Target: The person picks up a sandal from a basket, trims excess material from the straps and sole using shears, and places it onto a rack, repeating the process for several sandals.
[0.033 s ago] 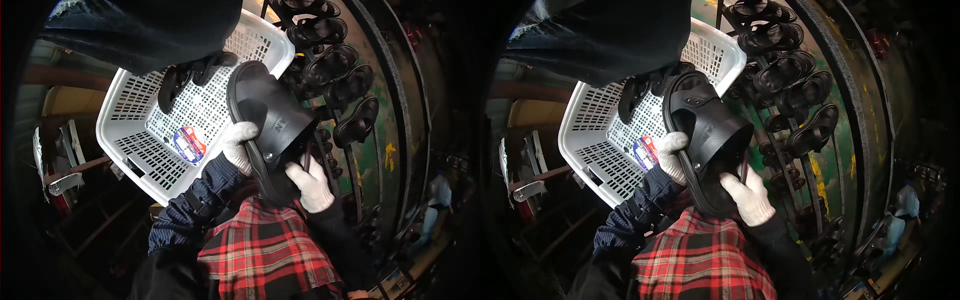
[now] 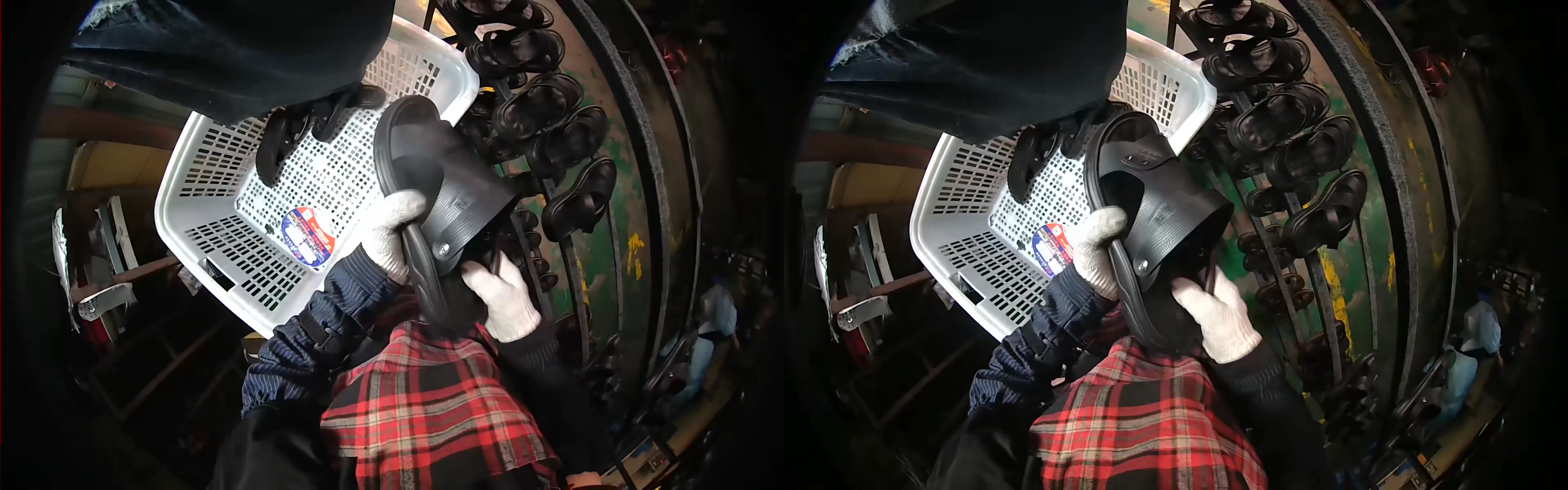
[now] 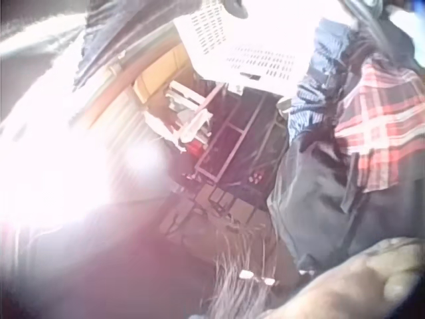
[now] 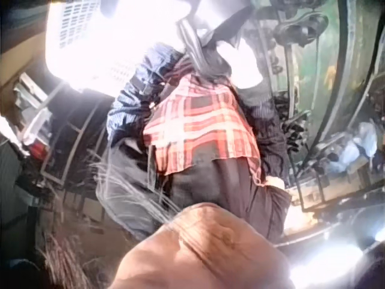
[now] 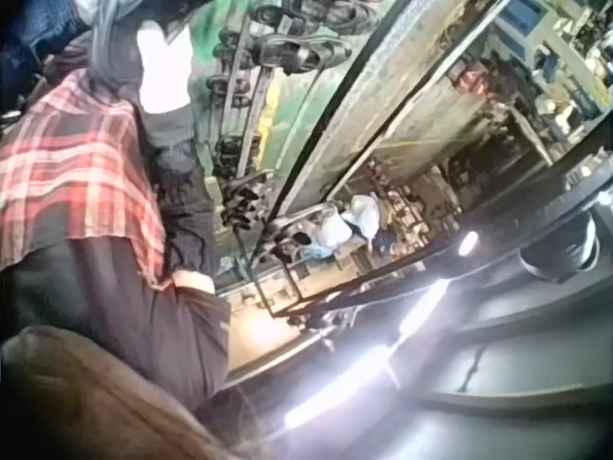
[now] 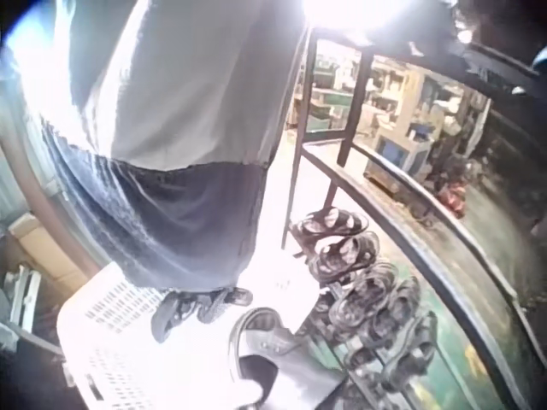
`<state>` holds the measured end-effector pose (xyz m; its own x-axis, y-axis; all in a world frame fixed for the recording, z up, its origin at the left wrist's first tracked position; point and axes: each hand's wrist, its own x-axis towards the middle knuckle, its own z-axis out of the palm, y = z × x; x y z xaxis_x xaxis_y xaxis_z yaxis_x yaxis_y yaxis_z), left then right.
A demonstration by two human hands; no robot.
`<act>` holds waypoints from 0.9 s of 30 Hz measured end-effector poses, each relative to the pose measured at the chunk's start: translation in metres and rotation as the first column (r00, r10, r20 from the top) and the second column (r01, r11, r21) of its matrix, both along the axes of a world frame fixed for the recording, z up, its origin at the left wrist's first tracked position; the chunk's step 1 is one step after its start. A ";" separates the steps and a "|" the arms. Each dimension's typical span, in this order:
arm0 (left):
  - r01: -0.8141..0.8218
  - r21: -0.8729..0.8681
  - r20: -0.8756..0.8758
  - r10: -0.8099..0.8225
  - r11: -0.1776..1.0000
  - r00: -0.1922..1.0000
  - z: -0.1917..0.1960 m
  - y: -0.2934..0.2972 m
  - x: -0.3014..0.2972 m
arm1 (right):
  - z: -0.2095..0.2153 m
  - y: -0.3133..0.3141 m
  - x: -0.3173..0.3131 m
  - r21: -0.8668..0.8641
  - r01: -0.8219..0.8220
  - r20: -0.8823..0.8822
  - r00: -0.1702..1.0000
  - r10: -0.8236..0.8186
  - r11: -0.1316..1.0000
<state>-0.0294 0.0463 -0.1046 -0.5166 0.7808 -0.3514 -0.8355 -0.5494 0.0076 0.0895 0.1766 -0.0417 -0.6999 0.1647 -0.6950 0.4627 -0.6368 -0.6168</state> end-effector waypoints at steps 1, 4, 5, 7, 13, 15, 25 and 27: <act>0.071 -0.201 -0.111 -0.094 0.977 0.989 0.016 -0.003 -0.006 | 0.003 0.006 -0.005 -0.229 -0.025 -0.001 1.000 0.026 0.973; 0.072 -0.155 -0.350 -0.123 0.985 0.929 -0.003 -0.010 0.003 | -0.040 0.008 0.006 -0.874 0.054 0.037 0.998 -0.044 0.483; 0.092 -0.199 -0.576 -0.193 0.976 0.794 0.016 -0.007 -0.002 | -0.046 0.011 0.010 -0.933 -0.051 -0.070 0.997 -0.041 0.356; -0.076 -0.500 -0.772 -0.404 0.863 0.490 0.034 0.004 0.002 | -0.079 0.018 0.012 -0.922 -0.245 -0.287 0.952 0.106 -0.299; -0.147 -0.588 -0.762 -0.483 0.795 0.432 0.051 0.001 -0.001 | -0.116 -0.017 0.051 -0.953 -0.097 -0.064 0.990 -0.122 -0.286; -0.136 -0.579 -0.767 -0.479 0.804 0.428 0.051 0.006 -0.001 | -0.114 -0.007 0.050 -0.959 -0.013 -0.015 1.000 0.007 -0.283; 0.331 -0.158 0.125 -0.314 0.930 0.941 -0.014 -0.042 0.004 | 0.019 0.017 0.006 0.570 -0.361 0.199 0.932 0.302 0.738; 0.248 -0.110 0.053 -0.243 0.963 0.969 -0.002 -0.024 0.007 | 0.020 0.020 0.008 0.715 0.013 -0.082 0.994 0.066 0.699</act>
<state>-0.0225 0.0219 -0.1067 -0.2983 0.8350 -0.4624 -0.9455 -0.3247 0.0237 0.0977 0.1963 -0.0221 -0.7667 0.5638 -0.3070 0.3872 0.0248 -0.9216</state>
